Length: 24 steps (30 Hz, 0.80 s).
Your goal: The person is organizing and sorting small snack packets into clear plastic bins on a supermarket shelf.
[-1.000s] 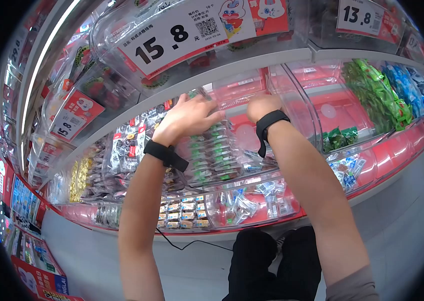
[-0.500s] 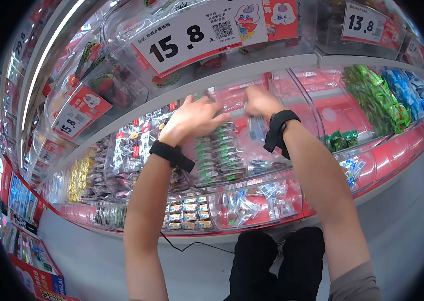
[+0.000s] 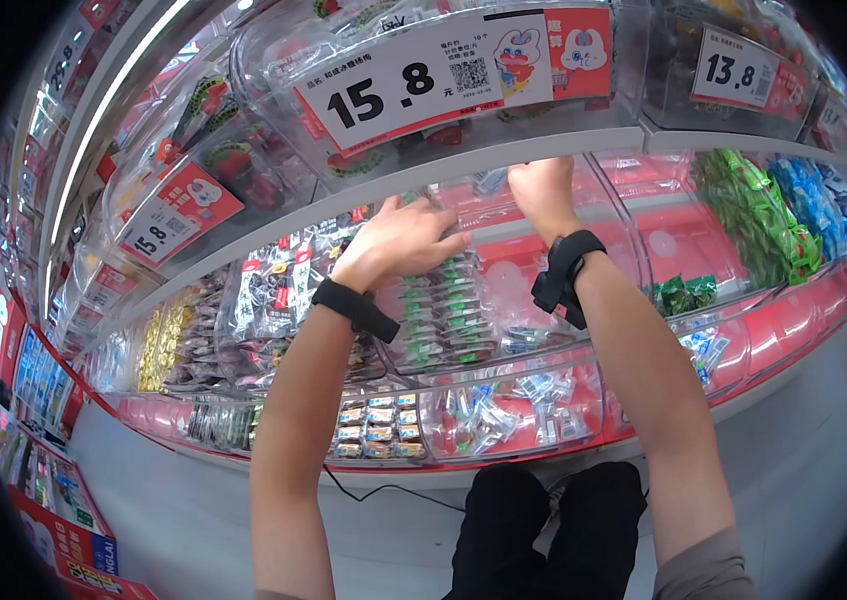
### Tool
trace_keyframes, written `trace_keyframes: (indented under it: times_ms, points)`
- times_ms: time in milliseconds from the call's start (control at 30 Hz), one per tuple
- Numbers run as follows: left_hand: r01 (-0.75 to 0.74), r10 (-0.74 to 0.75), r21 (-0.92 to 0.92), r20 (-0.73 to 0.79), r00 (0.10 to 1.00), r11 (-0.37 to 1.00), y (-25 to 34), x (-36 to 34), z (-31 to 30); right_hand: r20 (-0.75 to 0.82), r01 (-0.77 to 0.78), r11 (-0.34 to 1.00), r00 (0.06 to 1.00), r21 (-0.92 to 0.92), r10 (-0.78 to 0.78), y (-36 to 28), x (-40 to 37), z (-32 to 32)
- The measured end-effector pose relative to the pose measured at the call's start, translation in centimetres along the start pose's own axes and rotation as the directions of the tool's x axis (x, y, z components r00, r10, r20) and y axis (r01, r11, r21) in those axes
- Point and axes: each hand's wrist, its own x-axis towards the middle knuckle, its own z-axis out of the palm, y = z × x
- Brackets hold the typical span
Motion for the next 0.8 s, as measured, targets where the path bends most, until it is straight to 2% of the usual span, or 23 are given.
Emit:
trace_keyframes:
  times_ms: [133, 233, 333, 433, 533, 600, 667, 733, 800]
  points:
    - [0.007, -0.007, 0.001, 0.002, 1.000, 1.000, 0.0, 0.0, 0.0, 0.126, -0.109, 0.973, 0.983, -0.203, 0.136, 0.5, -0.4, -0.1]
    - [0.002, -0.002, 0.006, -0.010, 1.000, 1.000, 0.1, 0.0, 0.0, 0.217, -0.196, 0.956, 0.945, -0.218, 0.244, 0.4, -0.5, -0.5]
    - [0.016, -0.016, -0.004, 0.012, 1.000, 1.000, 0.1, 0.0, -0.2, 0.079, 0.001, 0.967, 0.997, -0.256, 0.020, 0.3, -0.5, -0.1]
    - [0.014, -0.014, 0.004, 0.014, 1.000, 1.000, 0.1, 0.0, -0.1, 0.052, -0.091, 0.996, 0.994, -0.021, 0.092, 0.5, 0.0, 0.5]
    - [0.017, -0.017, 0.001, 0.017, 1.000, 1.000, 0.1, 0.1, -0.1, 0.010, -0.052, 0.999, 0.999, -0.012, 0.052, 0.7, 0.1, 0.7]
    - [0.019, -0.019, -0.003, 0.020, 1.000, 1.000, 0.1, 0.1, -0.1, 0.059, -0.099, 0.993, 0.994, 0.064, 0.096, 0.7, 0.0, 0.5]
    - [0.020, -0.020, -0.008, 0.016, 1.000, 1.000, 0.0, 0.1, -0.1, 0.184, -0.201, 0.952, 0.970, 0.229, 0.160, 0.4, 0.1, 0.4]
    - [0.017, -0.017, -0.016, 0.009, 1.000, 1.000, 0.0, 0.0, -0.1, 0.389, -0.374, 0.817, 0.899, 0.438, 0.203, -0.4, -0.2, 0.0]
    - [0.021, -0.021, -0.004, 0.014, 1.000, 1.000, 0.1, 0.0, -0.1, 0.435, -0.378, 0.810, 0.884, 0.449, 0.172, -1.0, -0.6, -0.2]
